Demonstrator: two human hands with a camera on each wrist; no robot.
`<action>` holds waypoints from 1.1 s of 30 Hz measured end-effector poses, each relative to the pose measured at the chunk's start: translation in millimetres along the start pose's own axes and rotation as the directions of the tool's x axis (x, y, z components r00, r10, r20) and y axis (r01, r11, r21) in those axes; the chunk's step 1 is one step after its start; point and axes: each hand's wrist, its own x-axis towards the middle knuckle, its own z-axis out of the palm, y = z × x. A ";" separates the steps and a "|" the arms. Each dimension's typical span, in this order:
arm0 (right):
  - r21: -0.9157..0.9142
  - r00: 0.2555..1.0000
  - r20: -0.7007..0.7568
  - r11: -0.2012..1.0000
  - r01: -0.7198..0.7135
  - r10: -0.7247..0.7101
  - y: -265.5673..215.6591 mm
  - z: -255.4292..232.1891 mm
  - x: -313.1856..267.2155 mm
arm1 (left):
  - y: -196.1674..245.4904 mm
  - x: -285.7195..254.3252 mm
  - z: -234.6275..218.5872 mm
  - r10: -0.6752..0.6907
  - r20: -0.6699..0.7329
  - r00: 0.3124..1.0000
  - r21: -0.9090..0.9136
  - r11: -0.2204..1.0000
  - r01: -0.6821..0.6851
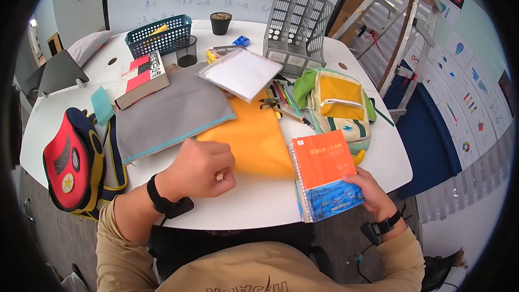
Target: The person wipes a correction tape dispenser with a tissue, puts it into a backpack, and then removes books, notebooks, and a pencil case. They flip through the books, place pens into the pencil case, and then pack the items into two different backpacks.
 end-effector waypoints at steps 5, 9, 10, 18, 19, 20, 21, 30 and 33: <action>-0.003 0.999 -0.011 0.999 0.034 -0.034 2.9 4.5 -1.1 | 2.5 9.2 -23.9 -0.070 -0.519 0.852 0.017 0.996 0.092; -0.043 0.999 -0.042 0.999 0.030 -0.032 3.0 18.1 -4.2 | -10.3 -0.7 -31.9 -0.170 -0.624 0.763 -0.056 0.983 0.173; -0.058 0.999 -0.046 0.998 0.024 -0.027 3.2 19.2 -3.9 | -8.8 -2.8 -32.0 -0.167 -0.641 0.749 -0.069 0.985 0.160; -0.511 0.992 0.057 0.850 0.126 -0.112 -8.4 11.2 4.9 | 4.7 -1.2 -39.5 -0.048 -0.770 0.636 0.032 0.993 0.113; -0.545 0.991 0.091 0.828 0.130 -0.095 -18.9 16.4 0.3 | 3.1 -1.7 -40.5 -0.018 -0.775 0.632 0.067 0.992 0.110; -0.674 0.993 0.035 0.731 0.105 -0.111 -27.7 20.1 -4.7 | 1.8 -1.5 -41.4 0.013 -0.779 0.627 0.102 0.989 0.107; -0.783 0.991 -0.018 0.618 0.070 -0.136 -36.1 23.7 -10.2 | 1.7 -1.2 -41.4 0.035 -0.789 0.613 0.123 0.987 0.102; 0.386 0.851 0.324 0.879 0.281 -0.414 -92.4 85.2 -30.5 | 20.4 -19.6 -40.6 0.472 -0.370 0.800 0.243 0.880 -0.407; 0.399 0.891 0.394 0.915 0.054 -0.225 -113.7 113.6 -24.1 | 27.0 -7.7 -18.9 0.623 -0.267 0.736 0.307 0.778 -0.548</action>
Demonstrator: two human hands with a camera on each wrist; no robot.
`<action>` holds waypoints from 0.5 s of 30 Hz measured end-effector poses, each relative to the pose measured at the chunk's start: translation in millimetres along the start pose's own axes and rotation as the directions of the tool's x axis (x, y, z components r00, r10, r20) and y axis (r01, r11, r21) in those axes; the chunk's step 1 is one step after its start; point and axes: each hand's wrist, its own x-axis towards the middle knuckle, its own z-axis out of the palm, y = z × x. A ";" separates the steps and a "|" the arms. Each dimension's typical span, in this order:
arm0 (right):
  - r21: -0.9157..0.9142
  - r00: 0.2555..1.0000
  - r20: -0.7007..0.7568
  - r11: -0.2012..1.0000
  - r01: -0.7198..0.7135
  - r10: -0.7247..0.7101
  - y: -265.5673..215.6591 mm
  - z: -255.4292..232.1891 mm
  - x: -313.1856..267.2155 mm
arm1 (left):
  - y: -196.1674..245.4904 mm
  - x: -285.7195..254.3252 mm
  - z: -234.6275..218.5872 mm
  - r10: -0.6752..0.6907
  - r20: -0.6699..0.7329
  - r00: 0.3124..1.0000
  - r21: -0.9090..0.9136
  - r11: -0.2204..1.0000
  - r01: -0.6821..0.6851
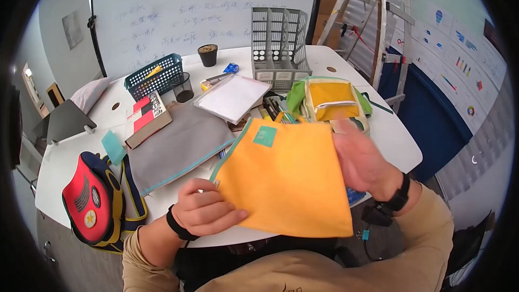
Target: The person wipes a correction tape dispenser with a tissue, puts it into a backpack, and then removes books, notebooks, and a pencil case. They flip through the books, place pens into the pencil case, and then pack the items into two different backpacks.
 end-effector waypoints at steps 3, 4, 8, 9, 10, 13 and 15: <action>-0.406 0.978 -0.161 0.912 0.054 -0.129 9.3 -10.0 18.1 | 2.5 -0.9 7.8 -0.050 0.096 0.994 -0.121 0.991 0.062; -0.427 0.971 -0.157 0.899 0.098 -0.180 6.9 -8.7 21.6 | 2.3 2.3 4.8 -0.089 0.157 0.984 -0.182 0.976 0.118; -0.504 0.925 -0.083 0.816 0.282 -0.371 -5.7 -10.3 22.3 | -9.3 -4.1 2.8 -0.381 0.277 0.882 -0.313 0.832 0.457; -0.524 0.903 -0.065 0.785 0.331 -0.424 -7.4 -10.1 21.4 | -7.3 -5.4 11.2 -0.540 0.202 0.817 -0.304 0.759 0.577; -0.543 0.879 -0.044 0.750 0.378 -0.475 -8.0 -9.4 20.6 | -2.9 -7.2 23.7 -0.682 0.124 0.721 -0.304 0.665 0.682; -0.522 0.852 0.019 0.722 0.454 -0.523 -6.0 -8.3 18.7 | -6.5 -20.4 38.5 -0.877 0.184 0.443 -0.557 0.278 0.783; -0.517 0.862 0.055 0.724 0.457 -0.505 0.8 -9.2 18.6 | -9.5 -19.6 41.8 -0.890 0.352 0.288 -0.782 -0.111 0.613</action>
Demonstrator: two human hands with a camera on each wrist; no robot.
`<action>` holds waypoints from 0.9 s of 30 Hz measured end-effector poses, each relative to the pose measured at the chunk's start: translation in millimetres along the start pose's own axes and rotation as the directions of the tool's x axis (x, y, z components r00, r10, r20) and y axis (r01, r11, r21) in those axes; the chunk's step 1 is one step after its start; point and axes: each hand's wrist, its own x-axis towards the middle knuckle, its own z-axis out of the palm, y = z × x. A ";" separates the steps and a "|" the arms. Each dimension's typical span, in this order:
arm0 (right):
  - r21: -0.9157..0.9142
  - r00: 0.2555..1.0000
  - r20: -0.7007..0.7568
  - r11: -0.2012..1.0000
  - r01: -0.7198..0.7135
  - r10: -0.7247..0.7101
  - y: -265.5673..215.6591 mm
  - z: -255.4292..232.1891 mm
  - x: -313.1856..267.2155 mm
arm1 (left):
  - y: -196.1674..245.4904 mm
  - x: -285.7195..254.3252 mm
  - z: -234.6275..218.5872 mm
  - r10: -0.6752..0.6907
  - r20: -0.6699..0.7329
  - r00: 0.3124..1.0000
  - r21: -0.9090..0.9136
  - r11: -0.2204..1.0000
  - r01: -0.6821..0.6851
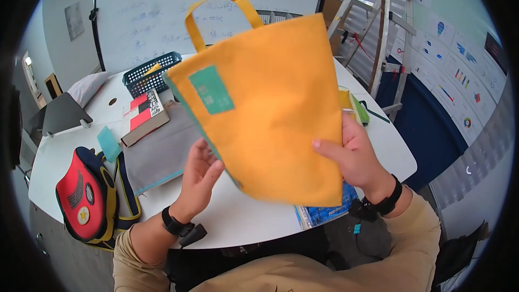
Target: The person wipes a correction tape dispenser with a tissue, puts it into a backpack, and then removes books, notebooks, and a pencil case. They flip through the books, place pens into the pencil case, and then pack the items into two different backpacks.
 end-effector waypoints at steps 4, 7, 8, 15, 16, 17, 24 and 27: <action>-0.049 0.996 0.059 0.997 -0.066 0.068 7.7 9.1 -2.9 | -1.8 -4.4 -2.4 0.007 -0.051 0.999 -0.027 1.000 -0.009; 0.011 0.988 0.056 0.989 -0.145 0.144 8.7 3.6 8.1 | -0.4 -4.0 -5.5 0.074 -0.076 0.994 0.033 0.997 -0.072; 0.042 0.984 0.050 0.984 -0.173 0.171 8.2 0.6 11.3 | 0.5 -3.8 -6.4 0.093 -0.084 0.992 0.055 0.995 -0.089; -0.240 0.949 0.216 0.955 -0.176 0.229 -1.1 -5.6 21.6 | 3.9 -0.7 -10.5 0.169 -0.145 0.975 0.133 0.980 -0.150; -0.276 0.943 0.219 0.943 -0.188 0.252 -6.5 -6.9 23.9 | 3.0 -0.3 -11.3 0.170 -0.163 0.972 0.131 0.980 -0.149; -0.311 0.936 0.221 0.929 -0.199 0.275 -10.9 -7.8 26.7 | 4.1 0.1 -11.3 0.180 -0.168 0.969 0.138 0.978 -0.157; -0.468 0.917 0.248 0.868 -0.167 0.311 -34.7 -16.8 46.1 | 9.8 1.9 -9.9 0.220 -0.195 0.956 0.129 0.972 -0.197; -0.505 0.920 0.250 0.852 -0.141 0.301 -45.1 -13.3 51.6 | 9.2 3.7 -13.9 0.249 -0.199 0.948 0.149 0.964 -0.222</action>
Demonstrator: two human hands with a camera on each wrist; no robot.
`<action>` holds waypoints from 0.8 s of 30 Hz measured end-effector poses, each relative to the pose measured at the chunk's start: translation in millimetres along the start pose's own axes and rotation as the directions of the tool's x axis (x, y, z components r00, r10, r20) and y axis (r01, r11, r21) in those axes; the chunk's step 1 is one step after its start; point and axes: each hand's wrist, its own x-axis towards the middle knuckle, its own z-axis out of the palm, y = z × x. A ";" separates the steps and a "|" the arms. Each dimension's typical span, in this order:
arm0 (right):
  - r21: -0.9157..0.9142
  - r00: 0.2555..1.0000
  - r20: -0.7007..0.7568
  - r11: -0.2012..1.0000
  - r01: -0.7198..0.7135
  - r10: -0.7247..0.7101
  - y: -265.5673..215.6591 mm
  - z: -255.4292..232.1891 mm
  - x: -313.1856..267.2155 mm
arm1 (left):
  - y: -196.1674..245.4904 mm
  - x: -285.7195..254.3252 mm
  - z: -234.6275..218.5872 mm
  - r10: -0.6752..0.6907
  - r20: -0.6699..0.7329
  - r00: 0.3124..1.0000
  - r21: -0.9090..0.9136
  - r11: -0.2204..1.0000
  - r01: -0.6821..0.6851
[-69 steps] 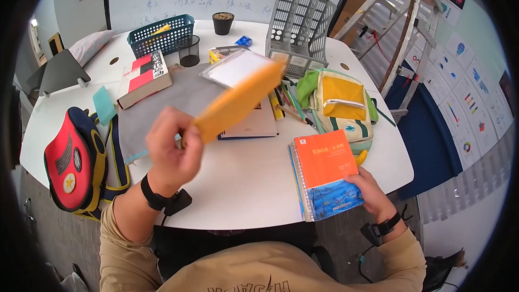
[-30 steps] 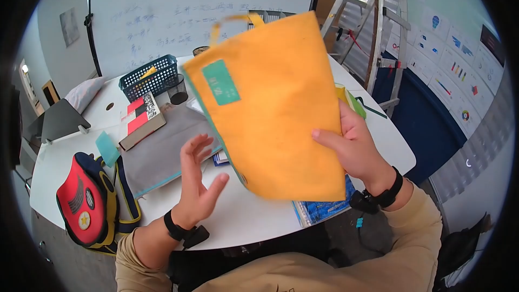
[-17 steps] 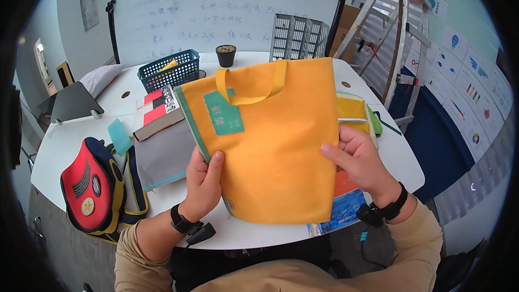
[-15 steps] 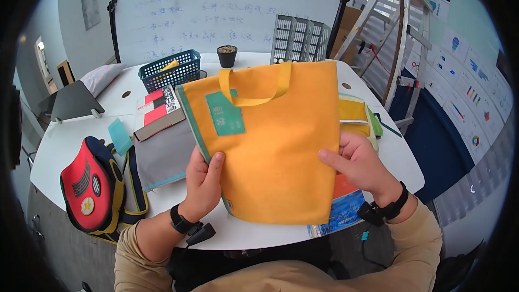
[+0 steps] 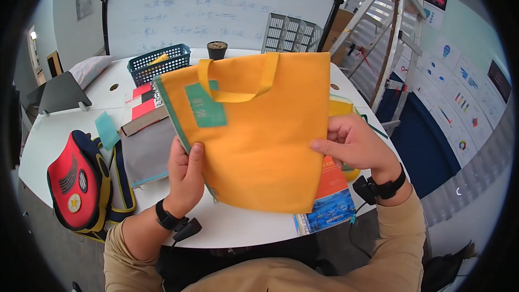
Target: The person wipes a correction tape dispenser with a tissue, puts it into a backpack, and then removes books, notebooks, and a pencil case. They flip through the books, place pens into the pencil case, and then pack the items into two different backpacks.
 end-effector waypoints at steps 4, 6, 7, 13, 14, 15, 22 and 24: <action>0.020 0.994 -0.099 0.999 0.048 -0.045 -8.5 6.4 6.1 | 5.8 3.5 -1.0 0.030 -0.014 0.999 -0.017 0.999 -0.030; 0.085 0.989 -0.144 0.995 0.056 -0.044 -22.3 5.8 9.3 | 3.8 6.3 -6.8 0.044 -0.012 0.999 -0.013 0.999 -0.045; 0.118 0.986 -0.163 0.991 0.063 -0.043 -28.1 3.3 11.9 | 1.0 7.9 -9.0 0.063 -0.051 0.997 -0.003 0.998 -0.063; 0.180 0.854 -0.506 0.954 0.240 -0.120 -7.8 -51.4 43.7 | -5.6 15.0 -13.2 0.108 -0.167 0.980 0.015 0.994 -0.107; 0.200 0.827 -0.548 0.942 0.270 -0.121 -0.6 -68.9 51.0 | -5.6 14.6 -12.7 0.093 -0.172 0.981 0.020 0.996 -0.091; 0.220 0.799 -0.589 0.928 0.300 -0.119 4.6 -84.1 57.5 | -6.6 13.7 -12.3 0.089 -0.163 0.983 0.018 0.996 -0.087; 0.095 0.544 -0.825 0.912 0.398 -0.151 53.8 -158.9 114.9 | -8.7 9.5 -9.5 0.066 -0.086 0.994 0.077 0.995 -0.059; 0.064 0.497 -0.854 0.917 0.394 -0.154 70.8 -169.3 130.0 | -11.2 9.3 -12.1 0.068 -0.070 0.995 0.098 0.993 -0.061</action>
